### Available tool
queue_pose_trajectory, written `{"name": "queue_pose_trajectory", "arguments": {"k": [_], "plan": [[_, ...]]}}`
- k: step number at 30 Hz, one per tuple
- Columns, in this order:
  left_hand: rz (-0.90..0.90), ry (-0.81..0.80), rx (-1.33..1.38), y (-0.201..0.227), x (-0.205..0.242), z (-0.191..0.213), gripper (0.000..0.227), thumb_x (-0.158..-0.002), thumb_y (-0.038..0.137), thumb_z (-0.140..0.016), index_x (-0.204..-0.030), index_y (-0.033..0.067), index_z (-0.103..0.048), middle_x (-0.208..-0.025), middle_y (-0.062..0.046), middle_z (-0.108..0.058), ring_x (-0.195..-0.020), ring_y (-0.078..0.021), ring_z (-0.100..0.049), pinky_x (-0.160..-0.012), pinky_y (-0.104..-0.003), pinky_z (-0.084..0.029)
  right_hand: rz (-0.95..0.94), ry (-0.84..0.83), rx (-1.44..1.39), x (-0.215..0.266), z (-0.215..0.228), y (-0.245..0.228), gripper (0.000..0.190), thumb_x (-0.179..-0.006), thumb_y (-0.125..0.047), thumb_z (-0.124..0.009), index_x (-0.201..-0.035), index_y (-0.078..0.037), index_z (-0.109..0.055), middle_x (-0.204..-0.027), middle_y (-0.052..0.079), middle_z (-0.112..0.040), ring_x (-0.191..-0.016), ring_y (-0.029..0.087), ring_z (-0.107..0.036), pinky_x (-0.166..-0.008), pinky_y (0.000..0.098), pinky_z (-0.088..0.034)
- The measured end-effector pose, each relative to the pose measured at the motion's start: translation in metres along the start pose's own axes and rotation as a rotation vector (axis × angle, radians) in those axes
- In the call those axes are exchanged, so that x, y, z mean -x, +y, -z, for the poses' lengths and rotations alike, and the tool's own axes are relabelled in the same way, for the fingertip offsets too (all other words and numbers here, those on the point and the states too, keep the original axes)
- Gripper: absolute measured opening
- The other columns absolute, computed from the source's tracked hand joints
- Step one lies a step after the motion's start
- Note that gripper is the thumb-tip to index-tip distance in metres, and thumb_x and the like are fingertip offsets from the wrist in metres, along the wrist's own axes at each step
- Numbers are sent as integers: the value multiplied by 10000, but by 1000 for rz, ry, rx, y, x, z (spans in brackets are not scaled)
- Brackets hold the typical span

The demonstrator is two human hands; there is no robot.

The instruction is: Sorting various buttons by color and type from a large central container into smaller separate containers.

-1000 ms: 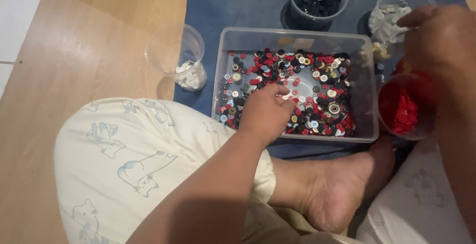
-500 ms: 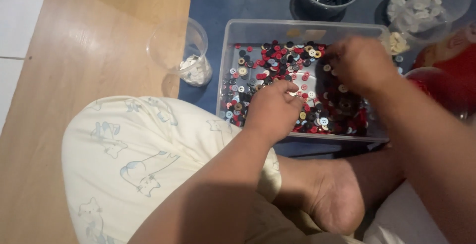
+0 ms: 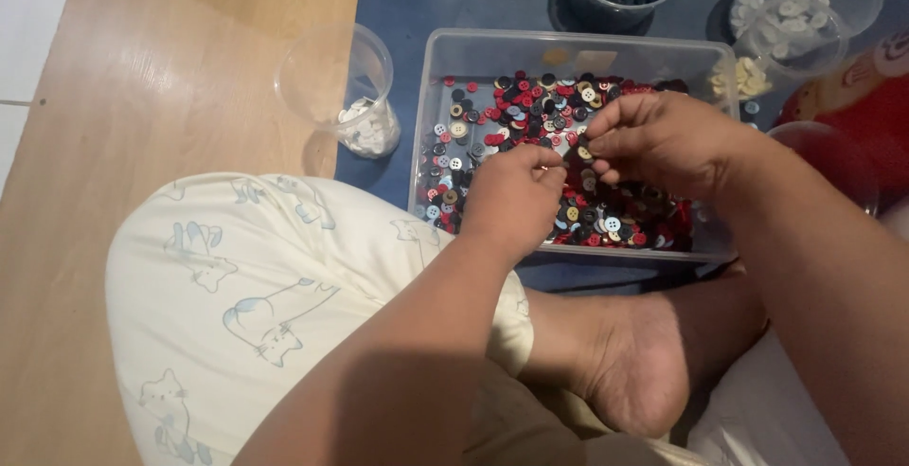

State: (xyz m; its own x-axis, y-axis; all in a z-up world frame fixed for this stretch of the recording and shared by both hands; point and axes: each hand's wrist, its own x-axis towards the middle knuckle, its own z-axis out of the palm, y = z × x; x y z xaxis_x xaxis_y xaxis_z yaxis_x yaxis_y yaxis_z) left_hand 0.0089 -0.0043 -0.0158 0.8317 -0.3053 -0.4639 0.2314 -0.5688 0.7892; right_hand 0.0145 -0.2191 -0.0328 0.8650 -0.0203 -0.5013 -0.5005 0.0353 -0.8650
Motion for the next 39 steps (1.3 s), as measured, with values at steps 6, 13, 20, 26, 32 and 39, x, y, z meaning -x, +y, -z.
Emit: {"name": "queue_pose_trajectory", "arguments": {"k": [6,13,20,26,32,39], "plan": [[23,9,51,19,21,9,365,-868,301,-694,-1141,76,-785,-1001,-98,-816,-1104,-312,-747,-940,-418,-586,-5,-77,27,5,-22,-5,158,-862,96,-705,-1008,63,-655,-761,190,-699,-679,249,-720,-604,323,-647],[42,96,-11,2,4,-1,210,-857,301,-685,-994,234,-830,-900,4,-803,-1026,-257,-762,-859,-387,-608,-51,25,398,14,-14,-27,134,-931,50,-672,-1049,61,-734,-926,283,-748,-816,363,-758,-737,456,-650],[73,97,-64,1,3,-2,268,-848,334,-631,-1006,259,-834,-974,-22,-805,-1118,-288,-729,-940,-422,-588,-49,-82,1168,14,-24,-9,199,-728,-303,-916,-906,-227,-871,-841,58,-821,-893,294,-772,-841,420,-591],[82,82,-81,3,7,0,275,-847,287,-623,-1012,239,-839,-982,-35,-806,-1120,-285,-729,-953,-406,-583,21,-144,1446,8,-36,7,184,-753,-380,-800,-909,-302,-860,-811,20,-803,-880,292,-768,-812,407,-606],[84,99,-33,10,17,4,278,-857,251,-640,-1038,185,-841,-968,-77,-803,-1087,-302,-741,-940,-404,-582,-20,-181,1376,23,-39,-13,215,-759,-290,-785,-950,-243,-873,-874,65,-828,-937,331,-768,-853,442,-604],[40,87,-77,9,18,3,280,-884,253,-616,-1034,165,-835,-999,-98,-803,-1135,-331,-718,-968,-434,-575,39,-180,1464,18,-31,-3,170,-739,-284,-809,-887,-216,-858,-764,78,-792,-773,314,-766,-712,419,-616]]}}
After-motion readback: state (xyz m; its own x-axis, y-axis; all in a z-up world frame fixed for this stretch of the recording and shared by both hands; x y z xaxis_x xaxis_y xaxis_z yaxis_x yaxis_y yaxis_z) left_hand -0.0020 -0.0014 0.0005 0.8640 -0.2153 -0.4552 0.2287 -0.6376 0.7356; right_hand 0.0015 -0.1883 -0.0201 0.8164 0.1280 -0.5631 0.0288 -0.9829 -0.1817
